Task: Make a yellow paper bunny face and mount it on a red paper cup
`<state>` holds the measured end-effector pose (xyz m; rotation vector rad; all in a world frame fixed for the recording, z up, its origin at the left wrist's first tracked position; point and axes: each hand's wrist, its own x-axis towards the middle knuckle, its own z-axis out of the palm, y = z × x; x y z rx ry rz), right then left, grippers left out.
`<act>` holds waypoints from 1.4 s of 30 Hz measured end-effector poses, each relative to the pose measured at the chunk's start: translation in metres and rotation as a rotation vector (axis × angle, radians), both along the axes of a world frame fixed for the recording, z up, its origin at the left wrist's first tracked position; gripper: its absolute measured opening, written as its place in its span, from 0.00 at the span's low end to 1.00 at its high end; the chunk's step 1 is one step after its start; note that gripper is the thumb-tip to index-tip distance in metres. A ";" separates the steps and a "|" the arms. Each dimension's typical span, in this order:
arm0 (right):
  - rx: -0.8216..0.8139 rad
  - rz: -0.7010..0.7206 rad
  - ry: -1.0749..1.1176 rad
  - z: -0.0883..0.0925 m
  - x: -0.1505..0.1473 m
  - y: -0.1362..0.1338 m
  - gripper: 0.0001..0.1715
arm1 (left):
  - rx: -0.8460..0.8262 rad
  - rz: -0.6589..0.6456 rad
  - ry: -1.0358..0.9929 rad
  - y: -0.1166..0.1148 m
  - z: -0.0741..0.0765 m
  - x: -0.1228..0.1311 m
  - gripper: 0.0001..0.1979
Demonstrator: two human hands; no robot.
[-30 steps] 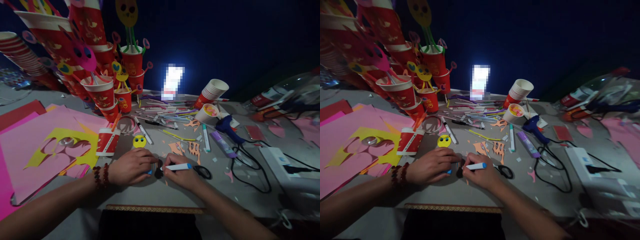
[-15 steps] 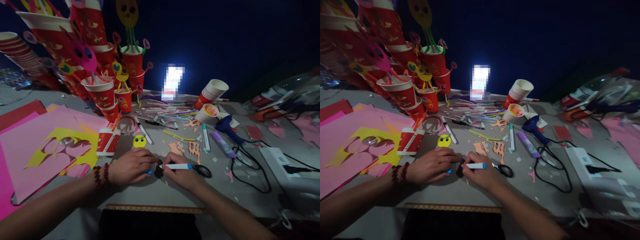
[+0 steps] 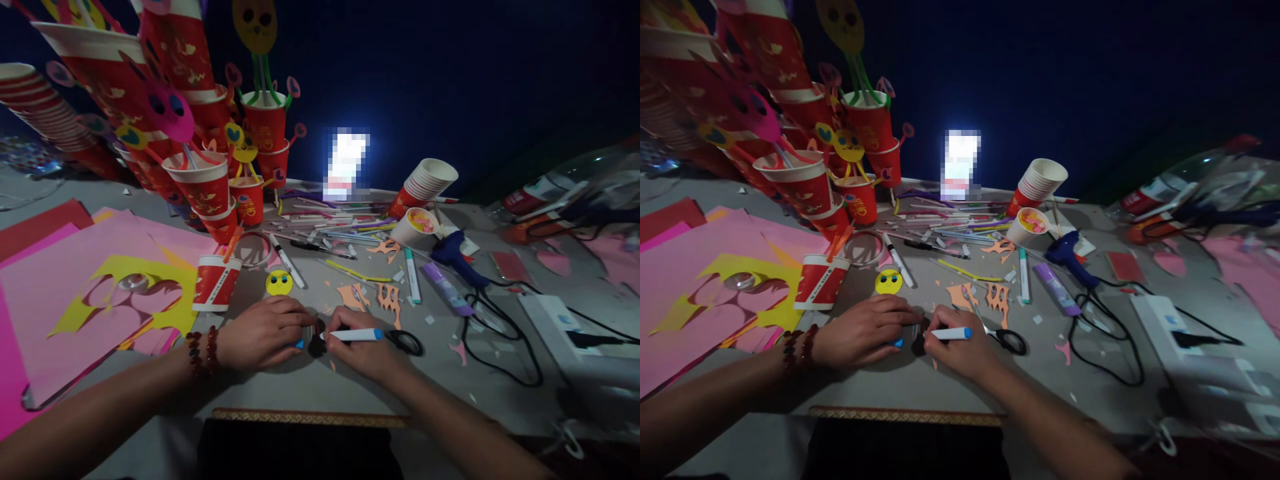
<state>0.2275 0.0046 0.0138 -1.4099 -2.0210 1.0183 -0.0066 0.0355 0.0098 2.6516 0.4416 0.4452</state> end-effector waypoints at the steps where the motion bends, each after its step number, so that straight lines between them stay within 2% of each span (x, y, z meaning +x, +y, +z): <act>1: -0.002 0.003 -0.005 0.000 0.000 0.000 0.04 | 0.000 0.000 -0.001 0.000 0.000 0.000 0.09; 13: -0.011 0.018 0.019 -0.003 0.001 0.000 0.04 | 0.007 0.000 0.012 0.000 -0.001 0.000 0.08; 18: 0.010 -0.052 0.083 0.000 0.001 0.000 0.06 | -0.004 0.003 0.000 0.000 0.000 0.000 0.07; 42: 0.044 -0.044 0.007 0.002 -0.001 0.001 0.08 | -0.023 0.000 -0.001 0.000 0.000 0.000 0.09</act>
